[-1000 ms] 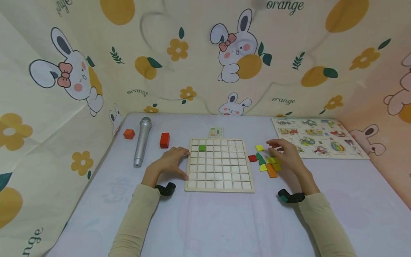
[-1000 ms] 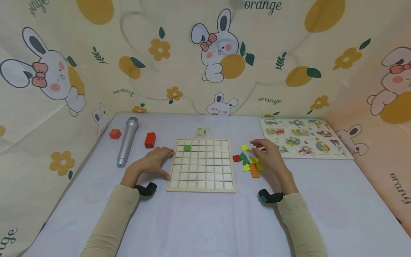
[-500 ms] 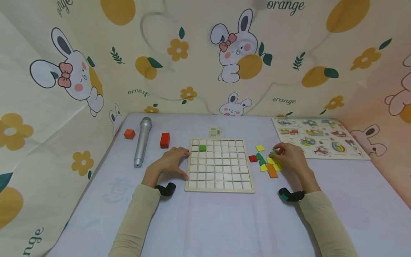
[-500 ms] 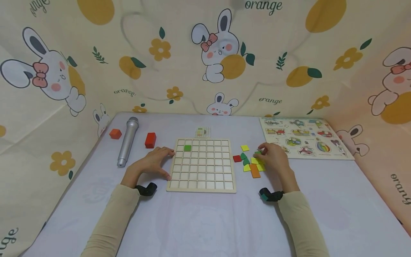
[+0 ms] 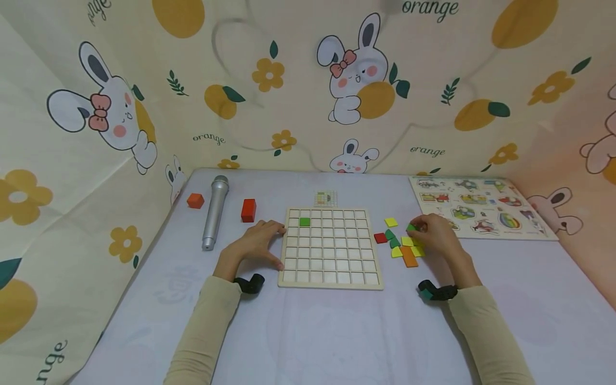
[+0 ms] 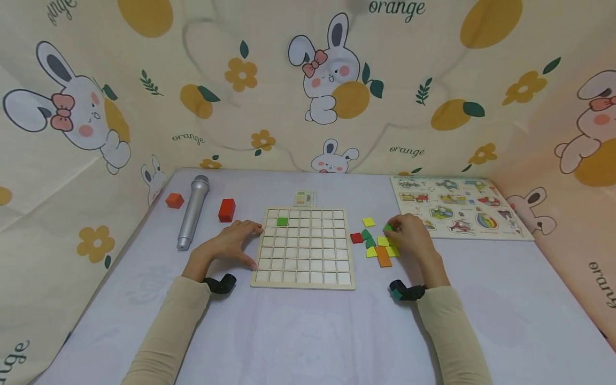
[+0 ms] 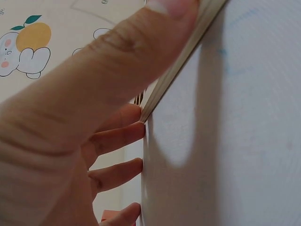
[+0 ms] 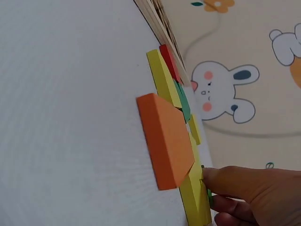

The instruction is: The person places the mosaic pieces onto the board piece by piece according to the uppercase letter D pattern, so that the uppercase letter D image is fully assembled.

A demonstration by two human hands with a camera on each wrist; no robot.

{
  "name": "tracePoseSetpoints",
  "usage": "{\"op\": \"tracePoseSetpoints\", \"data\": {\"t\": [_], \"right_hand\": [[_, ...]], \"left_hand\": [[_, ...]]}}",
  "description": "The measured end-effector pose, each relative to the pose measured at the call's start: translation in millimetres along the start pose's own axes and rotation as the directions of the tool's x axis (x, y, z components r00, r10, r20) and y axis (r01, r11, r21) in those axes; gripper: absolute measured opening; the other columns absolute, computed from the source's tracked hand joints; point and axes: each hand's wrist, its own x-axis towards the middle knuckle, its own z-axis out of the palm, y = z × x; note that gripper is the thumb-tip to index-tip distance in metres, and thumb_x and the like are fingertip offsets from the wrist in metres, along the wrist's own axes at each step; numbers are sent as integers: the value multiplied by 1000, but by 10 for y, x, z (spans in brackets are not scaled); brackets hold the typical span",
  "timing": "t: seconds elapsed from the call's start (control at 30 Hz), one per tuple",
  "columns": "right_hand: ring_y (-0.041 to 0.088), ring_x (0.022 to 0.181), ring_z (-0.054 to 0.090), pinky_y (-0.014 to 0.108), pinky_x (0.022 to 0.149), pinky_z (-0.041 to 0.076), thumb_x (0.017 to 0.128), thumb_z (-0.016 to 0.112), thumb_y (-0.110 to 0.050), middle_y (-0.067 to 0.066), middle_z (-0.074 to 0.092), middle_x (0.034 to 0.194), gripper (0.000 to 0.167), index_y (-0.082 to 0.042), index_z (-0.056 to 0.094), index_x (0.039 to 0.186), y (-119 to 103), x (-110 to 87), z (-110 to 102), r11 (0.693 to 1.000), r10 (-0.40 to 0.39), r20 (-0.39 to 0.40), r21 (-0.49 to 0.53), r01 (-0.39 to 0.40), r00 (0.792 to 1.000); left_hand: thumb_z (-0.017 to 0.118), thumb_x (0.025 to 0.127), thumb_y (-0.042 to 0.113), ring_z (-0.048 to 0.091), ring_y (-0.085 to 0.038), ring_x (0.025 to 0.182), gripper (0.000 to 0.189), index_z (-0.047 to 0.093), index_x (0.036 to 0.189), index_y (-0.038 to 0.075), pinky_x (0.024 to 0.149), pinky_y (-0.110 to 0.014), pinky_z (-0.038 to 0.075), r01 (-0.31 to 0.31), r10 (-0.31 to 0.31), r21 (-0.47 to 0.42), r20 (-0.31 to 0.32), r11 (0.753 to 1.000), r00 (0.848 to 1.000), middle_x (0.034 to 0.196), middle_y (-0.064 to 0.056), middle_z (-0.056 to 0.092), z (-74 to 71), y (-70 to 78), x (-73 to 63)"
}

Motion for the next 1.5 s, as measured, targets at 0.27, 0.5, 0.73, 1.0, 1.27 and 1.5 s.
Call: {"op": "tracePoseSetpoints", "data": {"t": [0.27, 0.5, 0.73, 1.0, 1.27, 1.5], "right_hand": [[30, 92, 53, 46, 80, 48, 86, 67, -17, 17, 61, 101, 30, 1, 65, 109, -181, 104, 71, 990, -101, -90, 86, 108, 991], [27, 93, 59, 43, 85, 51, 86, 68, -17, 14, 60, 106, 32, -1, 63, 113, -644, 273, 276, 937, -251, -95, 228, 266, 963], [26, 90, 61, 38, 79, 53, 84, 69, -11, 14, 62, 102, 28, 1, 65, 109, -1114, 398, 598, 866, -377, -125, 303, 397, 918], [21, 92, 59, 34, 78, 53, 83, 71, -13, 10, 63, 100, 25, -3, 69, 105, -1415, 517, 917, 846, -426, -65, 326, 423, 902], [18, 91, 59, 34, 78, 51, 84, 70, -19, 5, 64, 98, 25, -7, 70, 106, -1495, 586, 1107, 866, -442, -77, 222, 448, 893], [21, 90, 57, 34, 75, 49, 84, 70, -19, 7, 61, 98, 24, -10, 71, 106, -1557, 588, 1143, 884, -431, -80, 160, 439, 899]], "left_hand": [[86, 57, 45, 39, -24, 120, 90, 48, 131, 12, 104, -47, 33, -36, 37, 19, -15, 999, 999, 139, -4, 44, -13, -5, -11], [86, 57, 46, 39, -25, 121, 91, 48, 131, 12, 104, -48, 33, -41, 41, 22, -11, 999, 999, 139, -5, 44, -17, -7, -15], [87, 56, 46, 38, -25, 122, 90, 48, 130, 12, 105, -47, 31, -16, 16, 7, -4, 1000, 1000, 140, -4, 43, -10, -13, -4], [86, 57, 47, 38, -24, 123, 90, 48, 132, 14, 106, -46, 30, -5, 5, 16, 1, 1000, 1000, 140, -3, 43, 6, -15, -1], [85, 58, 47, 38, -24, 123, 89, 48, 132, 13, 106, -47, 31, -14, 14, 13, 4, 1000, 1000, 140, -3, 43, -6, -14, -10], [85, 58, 47, 37, -24, 123, 89, 48, 132, 14, 106, -47, 31, -5, 5, 14, 12, 1000, 1000, 140, -3, 43, 0, -5, 1]]}}
